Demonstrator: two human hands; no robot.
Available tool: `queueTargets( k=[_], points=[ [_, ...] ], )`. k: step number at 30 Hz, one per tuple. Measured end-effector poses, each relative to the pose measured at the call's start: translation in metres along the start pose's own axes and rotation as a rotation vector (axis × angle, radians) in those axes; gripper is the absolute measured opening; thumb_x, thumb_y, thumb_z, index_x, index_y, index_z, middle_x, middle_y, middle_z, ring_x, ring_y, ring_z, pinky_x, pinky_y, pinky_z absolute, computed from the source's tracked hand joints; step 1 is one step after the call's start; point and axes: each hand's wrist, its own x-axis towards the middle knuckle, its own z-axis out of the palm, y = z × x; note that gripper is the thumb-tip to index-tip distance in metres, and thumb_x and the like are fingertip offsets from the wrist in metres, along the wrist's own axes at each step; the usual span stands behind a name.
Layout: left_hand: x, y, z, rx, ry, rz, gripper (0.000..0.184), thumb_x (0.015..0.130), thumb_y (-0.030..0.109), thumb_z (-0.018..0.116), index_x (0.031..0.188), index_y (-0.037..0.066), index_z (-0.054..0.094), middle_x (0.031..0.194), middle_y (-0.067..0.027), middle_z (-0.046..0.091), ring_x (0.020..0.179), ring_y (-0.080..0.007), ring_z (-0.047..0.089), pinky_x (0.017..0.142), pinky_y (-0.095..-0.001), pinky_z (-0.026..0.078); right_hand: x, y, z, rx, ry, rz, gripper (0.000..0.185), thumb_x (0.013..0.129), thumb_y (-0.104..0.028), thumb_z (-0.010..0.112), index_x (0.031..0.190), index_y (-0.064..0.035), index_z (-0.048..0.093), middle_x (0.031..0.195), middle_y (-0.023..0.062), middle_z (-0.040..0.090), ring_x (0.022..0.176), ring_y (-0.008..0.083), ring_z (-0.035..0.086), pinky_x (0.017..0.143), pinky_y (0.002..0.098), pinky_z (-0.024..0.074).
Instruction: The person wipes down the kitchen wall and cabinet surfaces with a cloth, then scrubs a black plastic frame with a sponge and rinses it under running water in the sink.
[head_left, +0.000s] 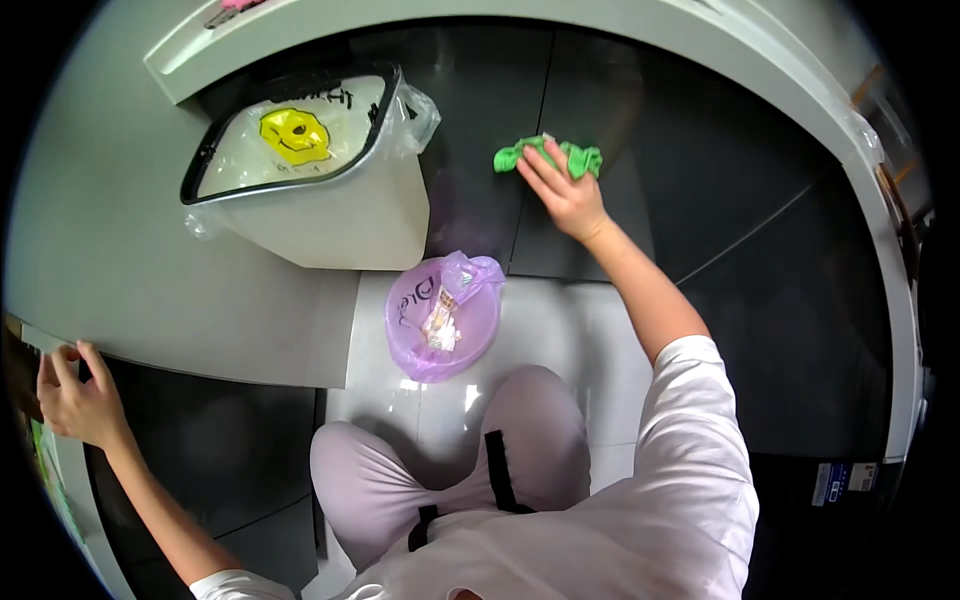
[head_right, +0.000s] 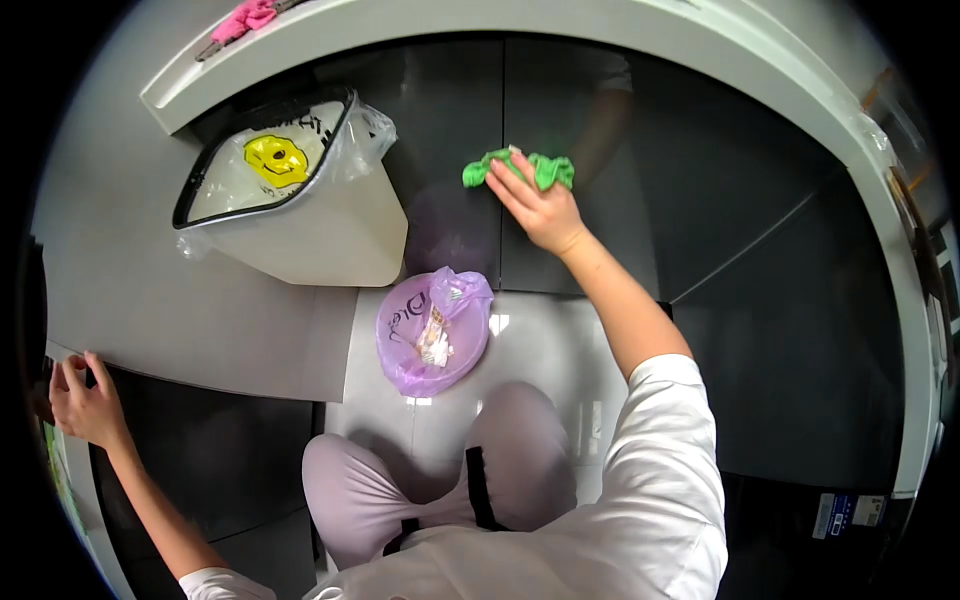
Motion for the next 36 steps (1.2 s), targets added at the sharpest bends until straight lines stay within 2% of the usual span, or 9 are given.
queueTargets(
  k=[7, 9, 11, 13, 17, 22, 27, 31, 36],
  points=[
    [-0.005, -0.023, 0.025, 0.100, -0.021, 0.044, 0.027, 0.088, 0.050, 0.060, 0.085, 0.023, 0.065, 0.089, -0.0018, 0.068, 0.080, -0.0223, 0.067, 0.060, -0.0358, 0.048, -0.165, -0.094, 0.079, 0.293, -0.688, -0.046, 0.049, 0.084, -0.012, 0.051, 0.132, -0.0059, 0.053, 0.145, 0.0036, 0.042, 0.133, 0.0245, 0.042, 0.104, 0.0368, 0.0413],
    [-0.012, -0.020, 0.029, 0.070, -0.099, -0.035, 0.031, 0.089, 0.055, 0.054, 0.088, 0.025, 0.064, 0.082, -0.0028, 0.068, 0.073, -0.0239, 0.066, 0.055, -0.0364, 0.046, -0.198, -0.101, 0.096, 0.071, -0.739, -0.405, 0.054, 0.086, -0.016, 0.049, 0.139, -0.0062, 0.046, 0.147, 0.0033, 0.041, 0.141, 0.0203, 0.027, 0.113, 0.0348, 0.0285],
    [-0.019, -0.011, 0.030, 0.025, -0.192, -0.161, 0.037, 0.091, 0.061, 0.046, 0.095, 0.027, 0.061, 0.075, -0.0058, 0.066, 0.066, -0.0273, 0.065, 0.052, -0.0389, 0.043, -0.222, -0.097, 0.112, 0.107, -0.611, -0.527, 0.046, 0.081, -0.021, 0.055, 0.125, -0.0096, 0.061, 0.140, -0.0012, 0.049, 0.134, 0.0188, 0.035, 0.111, 0.0330, 0.0307],
    [-0.028, -0.020, 0.038, 0.036, -0.195, -0.120, 0.039, 0.091, 0.062, 0.045, 0.097, 0.027, 0.061, 0.075, -0.0061, 0.066, 0.066, -0.0275, 0.065, 0.052, -0.0392, 0.043, -0.232, -0.097, 0.121, 0.103, -0.921, -0.793, 0.034, 0.079, -0.022, 0.057, 0.109, -0.0123, 0.071, 0.129, -0.0041, 0.057, 0.125, 0.0174, 0.042, 0.110, 0.0327, 0.0313],
    [-0.033, -0.035, 0.047, 0.025, -0.189, -0.127, 0.041, 0.091, 0.064, 0.043, 0.100, 0.028, 0.061, 0.076, -0.0063, 0.067, 0.067, -0.0277, 0.065, 0.053, -0.0394, 0.044, -0.225, -0.109, 0.115, 0.330, -1.099, -0.559, 0.019, 0.075, -0.022, 0.059, 0.086, -0.0161, 0.073, 0.106, -0.0057, 0.062, 0.113, 0.0185, 0.051, 0.104, 0.0328, 0.0353],
    [-0.024, -0.016, 0.036, -0.040, -0.286, -0.214, 0.042, 0.091, 0.063, 0.045, 0.103, 0.027, 0.062, 0.086, -0.0006, 0.069, 0.071, -0.0257, 0.065, 0.052, -0.0372, 0.044, -0.083, -0.094, 0.022, 0.415, -0.273, 0.011, 0.029, 0.077, -0.016, 0.059, 0.104, -0.0125, 0.069, 0.114, -0.0016, 0.062, 0.114, 0.0203, 0.052, 0.101, 0.0392, 0.0372],
    [0.001, 0.001, 0.013, 0.005, -0.170, -0.155, 0.035, 0.090, 0.051, 0.057, 0.099, 0.019, 0.065, 0.102, 0.0021, 0.066, 0.085, -0.0231, 0.065, 0.062, -0.0365, 0.047, 0.036, 0.002, -0.076, -0.045, 0.392, 0.285, 0.044, 0.070, 0.000, 0.061, 0.108, -0.0203, 0.072, 0.122, 0.0021, 0.061, 0.114, 0.0270, 0.050, 0.099, 0.0410, 0.0344],
    [0.030, 0.044, -0.029, -0.508, 0.081, -0.104, 0.025, 0.085, 0.028, 0.064, 0.099, 0.008, 0.063, 0.107, -0.0079, 0.061, 0.101, -0.0276, 0.057, 0.079, -0.0388, 0.043, 0.047, 0.074, -0.088, -0.161, 0.440, 0.527, 0.050, 0.073, 0.004, 0.059, 0.117, -0.0174, 0.067, 0.130, 0.0032, 0.056, 0.128, 0.0337, 0.042, 0.105, 0.0522, 0.0313],
    [0.112, 0.181, -0.121, -1.123, 0.133, 0.157, 0.025, 0.080, 0.003, 0.068, 0.103, 0.001, 0.058, 0.116, -0.0176, 0.054, 0.115, -0.0317, 0.050, 0.097, -0.0407, 0.038, -0.102, 0.002, -0.033, 0.047, 0.061, 0.653, 0.058, 0.073, 0.007, 0.058, 0.128, -0.0109, 0.057, 0.143, 0.0084, 0.046, 0.137, 0.0400, 0.032, 0.103, 0.0573, 0.0344]
  ],
)
